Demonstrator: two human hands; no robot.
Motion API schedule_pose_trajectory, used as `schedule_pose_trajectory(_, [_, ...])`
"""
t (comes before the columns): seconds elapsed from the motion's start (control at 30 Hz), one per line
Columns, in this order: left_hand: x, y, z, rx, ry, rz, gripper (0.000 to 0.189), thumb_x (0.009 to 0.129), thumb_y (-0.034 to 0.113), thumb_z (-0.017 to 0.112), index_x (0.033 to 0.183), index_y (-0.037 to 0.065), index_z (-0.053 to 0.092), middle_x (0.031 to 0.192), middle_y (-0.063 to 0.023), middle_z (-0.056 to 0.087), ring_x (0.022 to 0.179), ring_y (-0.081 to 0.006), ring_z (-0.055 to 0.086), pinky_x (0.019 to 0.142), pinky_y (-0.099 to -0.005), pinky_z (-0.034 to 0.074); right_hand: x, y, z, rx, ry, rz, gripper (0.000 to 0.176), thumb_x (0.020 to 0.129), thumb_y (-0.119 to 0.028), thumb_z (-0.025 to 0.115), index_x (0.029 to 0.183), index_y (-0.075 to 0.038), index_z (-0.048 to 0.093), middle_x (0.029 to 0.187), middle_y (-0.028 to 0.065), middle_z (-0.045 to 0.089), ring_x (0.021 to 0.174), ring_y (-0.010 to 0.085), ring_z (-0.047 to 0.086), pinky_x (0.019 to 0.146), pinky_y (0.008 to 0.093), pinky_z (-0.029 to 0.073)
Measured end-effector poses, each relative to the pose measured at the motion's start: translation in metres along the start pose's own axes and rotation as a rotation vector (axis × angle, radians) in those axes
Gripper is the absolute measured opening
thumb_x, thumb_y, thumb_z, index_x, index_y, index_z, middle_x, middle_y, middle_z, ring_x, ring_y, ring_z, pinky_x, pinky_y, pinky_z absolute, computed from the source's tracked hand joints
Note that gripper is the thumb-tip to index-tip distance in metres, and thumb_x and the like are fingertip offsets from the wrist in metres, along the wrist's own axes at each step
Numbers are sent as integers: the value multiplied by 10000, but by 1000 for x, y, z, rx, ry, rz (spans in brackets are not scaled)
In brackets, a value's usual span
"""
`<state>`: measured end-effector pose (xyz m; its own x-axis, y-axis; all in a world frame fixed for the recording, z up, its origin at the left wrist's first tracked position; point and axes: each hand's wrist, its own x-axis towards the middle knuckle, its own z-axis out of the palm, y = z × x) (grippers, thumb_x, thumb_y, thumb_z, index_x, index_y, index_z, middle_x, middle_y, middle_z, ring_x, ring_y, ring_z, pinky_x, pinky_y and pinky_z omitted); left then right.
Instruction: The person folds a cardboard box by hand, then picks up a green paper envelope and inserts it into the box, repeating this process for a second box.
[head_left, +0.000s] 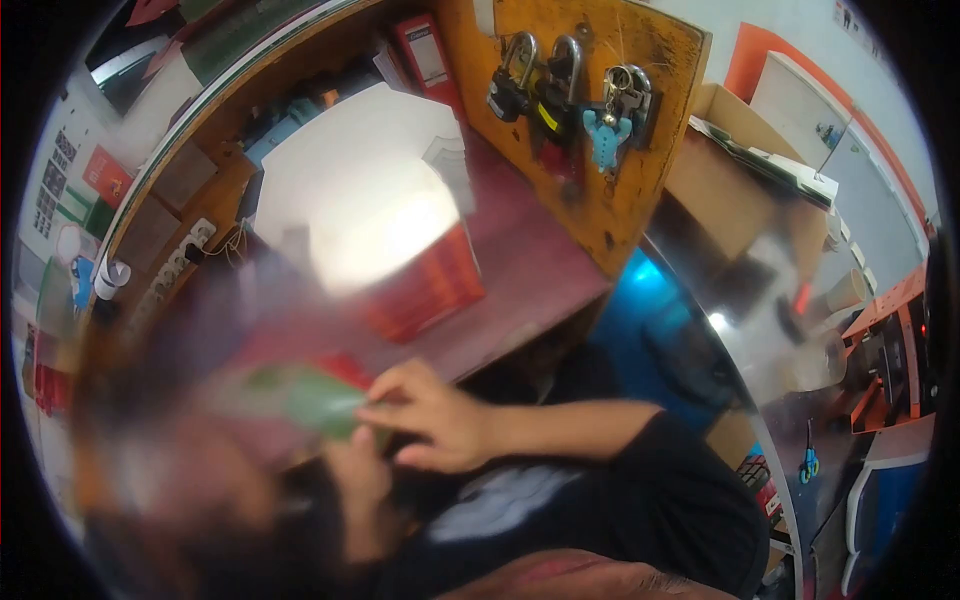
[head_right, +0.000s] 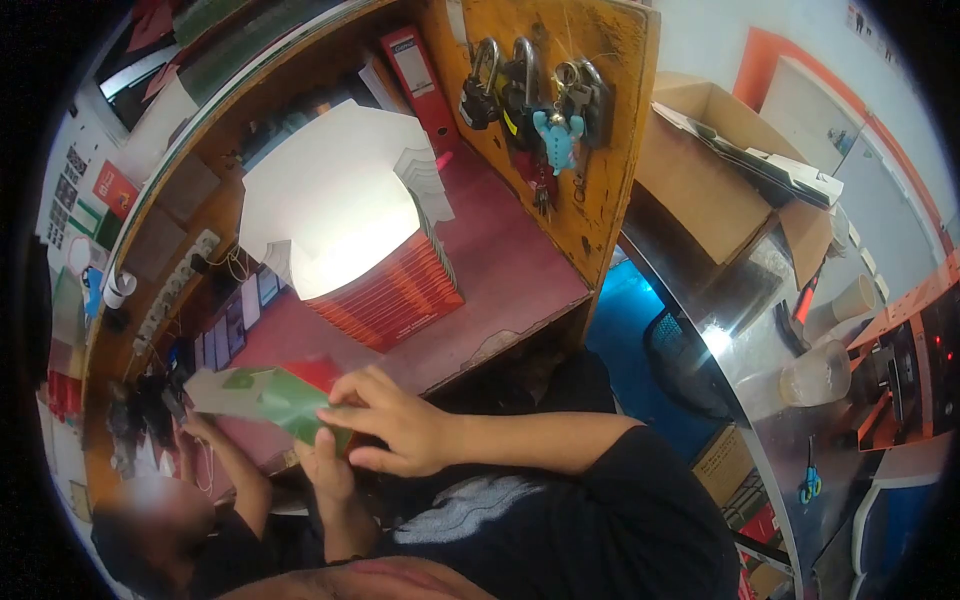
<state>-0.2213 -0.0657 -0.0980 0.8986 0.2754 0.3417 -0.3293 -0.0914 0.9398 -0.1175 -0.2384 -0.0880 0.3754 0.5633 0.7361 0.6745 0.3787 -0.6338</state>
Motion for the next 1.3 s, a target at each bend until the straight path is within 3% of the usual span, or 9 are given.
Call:
schedule_pose_trajectory(0.13, [0,47,-20,306,-270,-97,481,940,318,581,1260,-39,536,1144,-142,608,1003,-263,594,894,-394,482,14,1,-16,-23,118,-34,445,954,-216,606,1359,-31,605,1222,152,472,1137,289,470,1031,404,387])
schedule_pose_trajectory(0.3, [12,73,-31,553,-863,0,454,832,256,603,1202,-6,584,1140,-185,591,1038,-376,566,952,-463,439,27,2,-27,69,-37,77,421,951,-189,597,1347,-44,615,1106,120,466,1041,259,489,976,364,416])
schedule_pose_trajectory(0.43, [16,84,-36,568,-998,46,362,809,256,609,1080,19,643,1168,-214,589,1087,-422,519,974,-499,408,32,-4,-28,249,-38,181,282,941,-199,633,1173,-43,668,1019,99,488,955,248,512,890,358,442])
schedule_pose_trajectory(0.63, [-6,85,-55,728,-423,224,171,804,158,747,872,20,672,901,-150,673,804,-346,596,772,-432,451,31,3,-28,289,93,-100,257,849,-203,784,989,-49,633,916,51,482,808,170,470,707,302,409])
schedule_pose_trajectory(0.67, [-11,77,-44,634,-201,280,387,872,275,759,665,44,527,682,-88,597,706,-211,527,685,-334,378,31,-3,-29,239,84,-107,290,829,-213,809,985,-46,629,913,52,477,798,169,466,696,305,408])
schedule_pose_trajectory(0.77, [-11,69,-23,547,-11,515,389,881,269,750,664,61,504,682,-54,578,692,-205,491,674,-340,361,29,-10,-15,151,168,-98,322,761,-237,881,932,-47,686,877,51,471,745,171,474,642,307,407])
schedule_pose_trajectory(0.97, [-4,80,-9,607,-34,829,350,850,229,763,670,92,496,686,-22,563,673,-209,454,705,-379,329,25,-10,-3,124,56,-126,271,790,-226,863,984,-55,781,830,37,452,688,164,459,629,295,418])
schedule_pose_trajectory(1.13, [9,96,14,1041,30,947,301,809,220,776,670,95,541,713,-34,587,703,-254,520,752,-418,335,22,-22,-14,-25,61,77,575,889,-377,740,1372,-106,582,1217,174,410,1183,326,412,1054,427,345])
schedule_pose_trajectory(1.3, [39,75,35,1477,-75,1258,265,874,353,707,856,104,620,924,-72,640,915,-304,585,920,-495,370,26,-29,-8,333,341,234,693,926,-323,705,1454,-64,338,1397,203,320,1338,326,357,1155,436,276])
